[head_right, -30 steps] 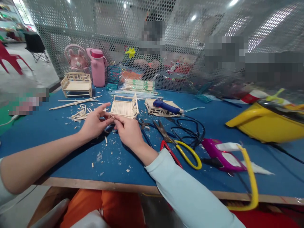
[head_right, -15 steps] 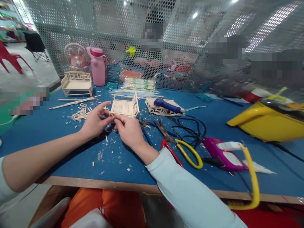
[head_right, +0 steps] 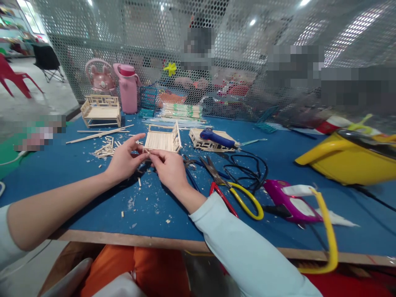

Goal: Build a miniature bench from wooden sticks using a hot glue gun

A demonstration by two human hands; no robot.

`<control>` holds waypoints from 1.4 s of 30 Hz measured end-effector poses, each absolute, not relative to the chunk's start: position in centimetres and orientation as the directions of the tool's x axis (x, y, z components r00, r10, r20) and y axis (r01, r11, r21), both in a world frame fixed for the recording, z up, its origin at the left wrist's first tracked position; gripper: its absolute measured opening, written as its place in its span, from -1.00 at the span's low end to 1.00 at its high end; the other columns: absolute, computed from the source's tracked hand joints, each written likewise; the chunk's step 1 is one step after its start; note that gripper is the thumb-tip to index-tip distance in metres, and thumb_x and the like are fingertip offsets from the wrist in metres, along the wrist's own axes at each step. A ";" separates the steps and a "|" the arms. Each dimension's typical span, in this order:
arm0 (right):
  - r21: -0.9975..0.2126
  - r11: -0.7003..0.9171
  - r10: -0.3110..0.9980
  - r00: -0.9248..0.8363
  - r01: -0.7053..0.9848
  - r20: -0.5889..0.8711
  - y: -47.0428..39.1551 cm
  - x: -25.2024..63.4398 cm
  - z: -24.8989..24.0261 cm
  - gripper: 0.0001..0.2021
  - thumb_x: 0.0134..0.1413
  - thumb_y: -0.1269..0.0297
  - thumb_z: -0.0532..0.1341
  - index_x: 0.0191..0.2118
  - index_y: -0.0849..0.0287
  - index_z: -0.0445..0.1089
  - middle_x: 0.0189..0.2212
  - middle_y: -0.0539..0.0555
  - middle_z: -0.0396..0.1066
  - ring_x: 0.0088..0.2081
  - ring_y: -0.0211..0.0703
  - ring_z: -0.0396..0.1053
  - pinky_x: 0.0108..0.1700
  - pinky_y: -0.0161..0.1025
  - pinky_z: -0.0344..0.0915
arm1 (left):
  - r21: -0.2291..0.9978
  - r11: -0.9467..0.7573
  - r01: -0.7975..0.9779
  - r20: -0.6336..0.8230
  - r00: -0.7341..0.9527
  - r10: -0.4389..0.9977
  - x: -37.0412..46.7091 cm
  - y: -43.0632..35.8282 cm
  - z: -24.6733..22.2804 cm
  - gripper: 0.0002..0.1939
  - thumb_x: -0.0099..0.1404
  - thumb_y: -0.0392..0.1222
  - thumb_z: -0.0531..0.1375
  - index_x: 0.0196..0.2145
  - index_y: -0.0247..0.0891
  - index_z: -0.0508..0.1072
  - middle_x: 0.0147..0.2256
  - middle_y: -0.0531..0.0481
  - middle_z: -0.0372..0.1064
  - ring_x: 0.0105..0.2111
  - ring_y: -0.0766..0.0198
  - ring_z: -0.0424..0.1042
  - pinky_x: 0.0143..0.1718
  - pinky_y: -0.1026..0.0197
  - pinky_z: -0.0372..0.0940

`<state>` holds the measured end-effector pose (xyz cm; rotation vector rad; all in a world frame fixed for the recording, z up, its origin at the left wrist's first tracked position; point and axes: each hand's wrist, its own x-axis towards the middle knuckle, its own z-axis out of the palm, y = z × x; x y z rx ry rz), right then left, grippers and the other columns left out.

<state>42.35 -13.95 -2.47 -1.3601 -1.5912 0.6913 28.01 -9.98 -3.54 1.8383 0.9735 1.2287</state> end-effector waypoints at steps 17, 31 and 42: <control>-0.903 0.160 0.960 0.149 0.398 0.236 -14.1 41.4 -2.3 -0.83 -0.10 0.22 0.20 -0.50 0.23 0.41 -0.69 -0.04 0.33 -0.67 -0.34 0.23 -0.61 -0.39 0.16 | 0.724 -0.568 0.392 0.509 0.252 0.823 27.9 -10.1 -3.9 -0.44 0.06 -0.37 0.26 0.03 -0.30 0.23 -0.18 -0.10 0.33 -0.29 0.29 0.31 -0.29 0.21 0.31; -0.995 0.086 0.994 -0.076 0.048 0.082 -15.9 41.9 0.0 -0.71 -0.13 0.10 0.22 -0.36 0.23 0.44 -0.71 -0.09 0.32 -0.71 -0.40 0.20 -0.64 -0.41 0.16 | 0.305 -0.832 0.464 0.809 0.334 0.483 26.0 -12.0 -1.2 -0.84 0.30 -0.19 0.08 -0.36 -0.22 0.44 -0.39 -0.03 0.43 -0.35 0.26 0.34 -0.26 0.21 0.23; -0.316 -0.251 0.788 0.383 0.915 0.482 -9.4 55.1 3.5 -0.62 -0.11 0.40 0.13 -0.09 0.25 0.41 -0.16 0.25 0.43 -0.13 0.04 0.37 -0.13 -0.08 0.27 | 0.969 -0.198 0.150 0.181 0.120 0.976 25.9 -10.6 -1.1 -0.77 0.24 -0.08 0.05 -0.51 -0.24 0.25 -0.61 0.15 0.17 -0.69 0.43 0.13 -0.64 0.34 0.07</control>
